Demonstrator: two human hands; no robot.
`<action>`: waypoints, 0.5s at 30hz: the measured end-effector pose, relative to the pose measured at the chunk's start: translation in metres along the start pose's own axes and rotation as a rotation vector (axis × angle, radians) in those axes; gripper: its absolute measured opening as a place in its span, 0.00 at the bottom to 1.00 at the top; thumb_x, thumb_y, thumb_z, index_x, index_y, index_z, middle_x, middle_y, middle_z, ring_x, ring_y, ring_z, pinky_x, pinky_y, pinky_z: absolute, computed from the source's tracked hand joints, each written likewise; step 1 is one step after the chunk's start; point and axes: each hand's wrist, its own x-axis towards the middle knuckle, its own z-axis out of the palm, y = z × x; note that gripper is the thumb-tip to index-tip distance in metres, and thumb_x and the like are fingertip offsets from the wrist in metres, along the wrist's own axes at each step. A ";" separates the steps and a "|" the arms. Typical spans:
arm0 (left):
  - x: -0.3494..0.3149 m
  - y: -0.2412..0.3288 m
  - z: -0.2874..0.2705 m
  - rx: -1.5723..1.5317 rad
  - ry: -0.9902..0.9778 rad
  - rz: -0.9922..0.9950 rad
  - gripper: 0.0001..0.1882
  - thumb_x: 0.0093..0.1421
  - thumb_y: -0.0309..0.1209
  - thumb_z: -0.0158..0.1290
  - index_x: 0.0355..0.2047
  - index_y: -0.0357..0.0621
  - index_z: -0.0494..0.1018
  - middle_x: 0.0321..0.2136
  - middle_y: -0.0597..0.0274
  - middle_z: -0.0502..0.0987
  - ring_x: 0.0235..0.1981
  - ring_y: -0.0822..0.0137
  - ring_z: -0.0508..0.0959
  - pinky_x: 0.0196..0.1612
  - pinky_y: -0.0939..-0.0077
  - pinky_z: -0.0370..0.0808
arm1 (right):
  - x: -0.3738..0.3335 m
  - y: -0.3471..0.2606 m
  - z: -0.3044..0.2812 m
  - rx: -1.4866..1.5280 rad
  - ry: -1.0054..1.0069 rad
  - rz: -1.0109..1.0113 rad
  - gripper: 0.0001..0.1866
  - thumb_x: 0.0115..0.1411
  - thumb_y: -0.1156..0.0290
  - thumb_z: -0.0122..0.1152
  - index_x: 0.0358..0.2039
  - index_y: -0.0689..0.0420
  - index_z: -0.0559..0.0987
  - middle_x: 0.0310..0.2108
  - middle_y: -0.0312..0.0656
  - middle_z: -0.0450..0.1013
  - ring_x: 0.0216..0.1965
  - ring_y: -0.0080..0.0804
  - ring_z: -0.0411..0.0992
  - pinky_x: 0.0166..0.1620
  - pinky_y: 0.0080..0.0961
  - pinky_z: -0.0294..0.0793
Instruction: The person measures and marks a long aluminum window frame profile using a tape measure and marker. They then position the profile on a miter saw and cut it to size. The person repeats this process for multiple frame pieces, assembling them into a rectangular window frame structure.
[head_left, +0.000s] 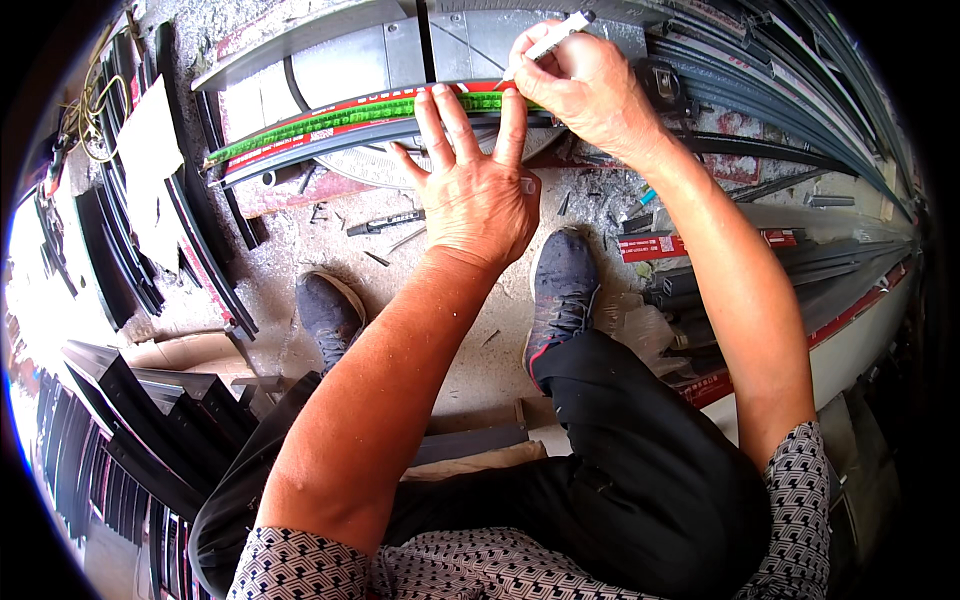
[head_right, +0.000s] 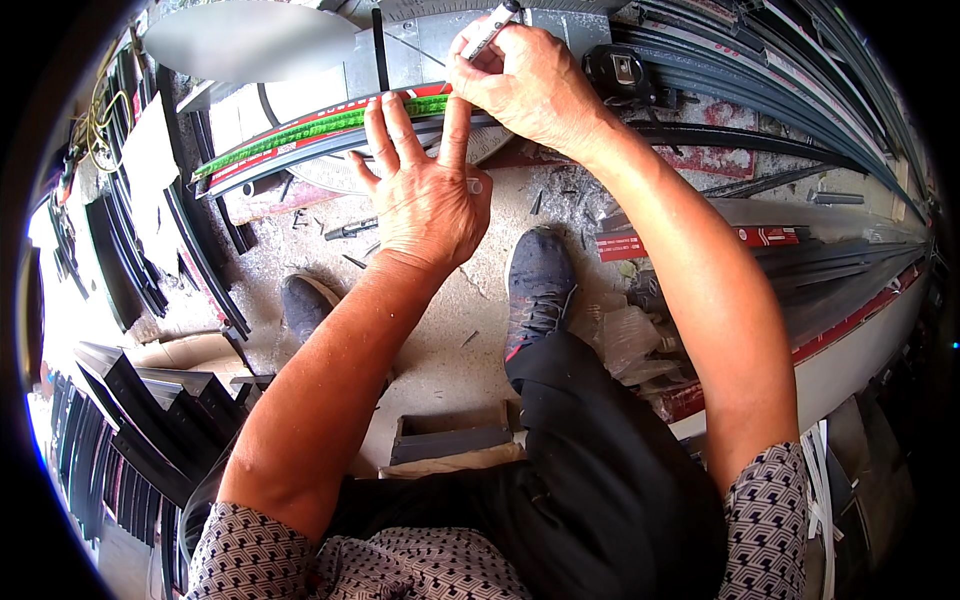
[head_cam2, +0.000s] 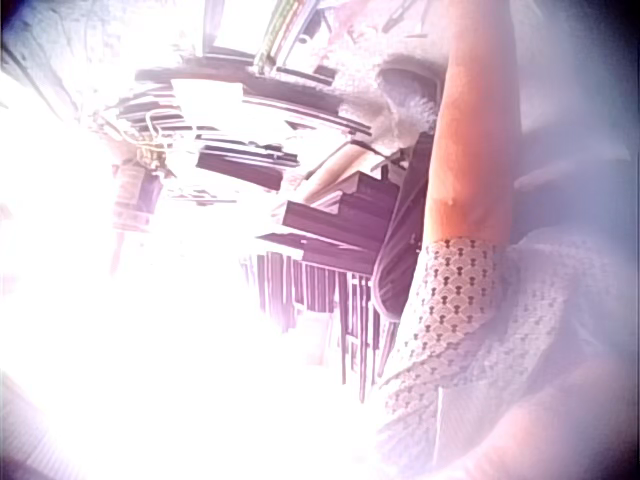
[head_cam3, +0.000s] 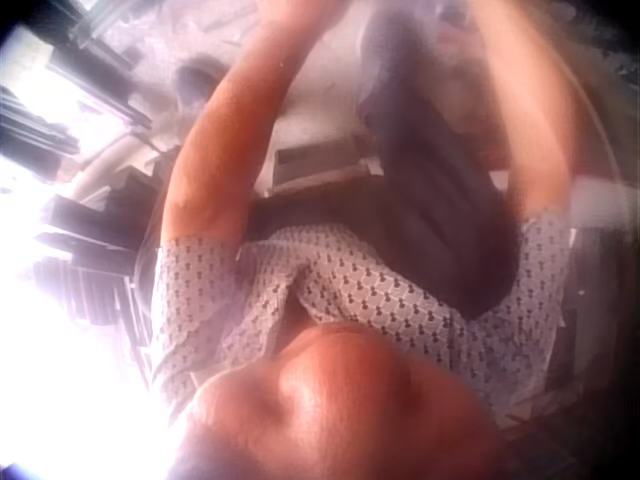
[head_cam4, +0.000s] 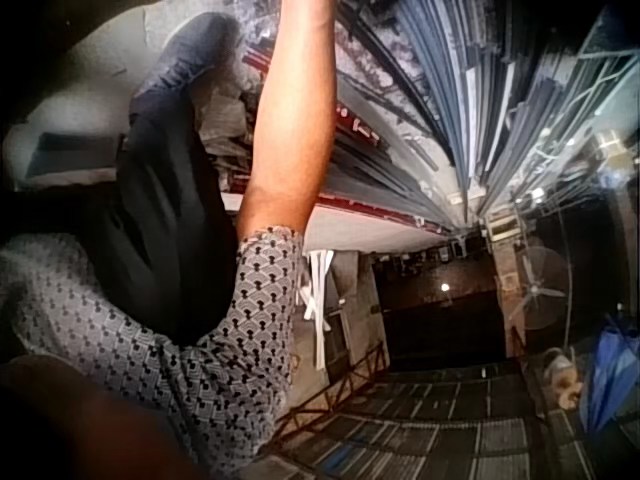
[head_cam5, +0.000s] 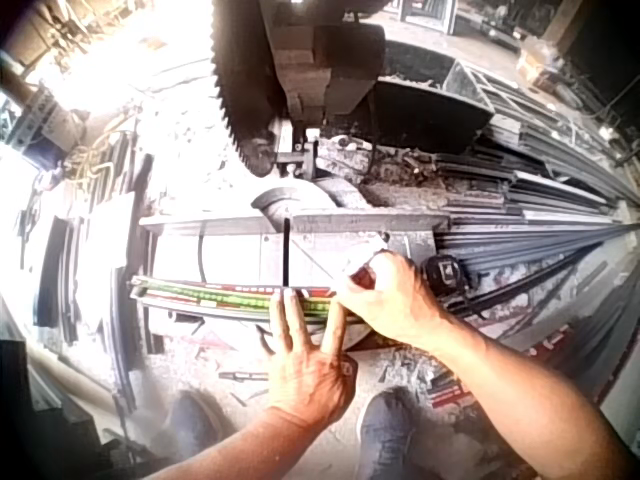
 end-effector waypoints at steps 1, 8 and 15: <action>0.000 0.000 0.000 0.002 0.002 0.000 0.49 0.58 0.40 0.56 0.79 0.66 0.48 0.74 0.25 0.46 0.76 0.26 0.44 0.63 0.10 0.51 | 0.000 0.000 0.000 0.001 0.000 0.001 0.05 0.73 0.70 0.63 0.42 0.58 0.79 0.32 0.29 0.76 0.33 0.12 0.71 0.35 0.16 0.72; 0.000 0.001 0.000 0.012 -0.004 -0.002 0.50 0.57 0.40 0.56 0.79 0.66 0.49 0.74 0.25 0.46 0.76 0.26 0.45 0.63 0.10 0.52 | 0.000 0.000 0.000 0.006 0.004 -0.004 0.06 0.73 0.69 0.63 0.42 0.58 0.80 0.33 0.29 0.76 0.34 0.12 0.72 0.35 0.16 0.72; 0.000 0.000 0.001 0.005 -0.001 -0.005 0.49 0.58 0.40 0.56 0.79 0.67 0.49 0.74 0.25 0.46 0.77 0.26 0.44 0.63 0.10 0.51 | 0.002 0.001 0.000 0.010 0.034 0.001 0.13 0.69 0.61 0.66 0.41 0.58 0.83 0.32 0.39 0.83 0.36 0.25 0.82 0.44 0.28 0.81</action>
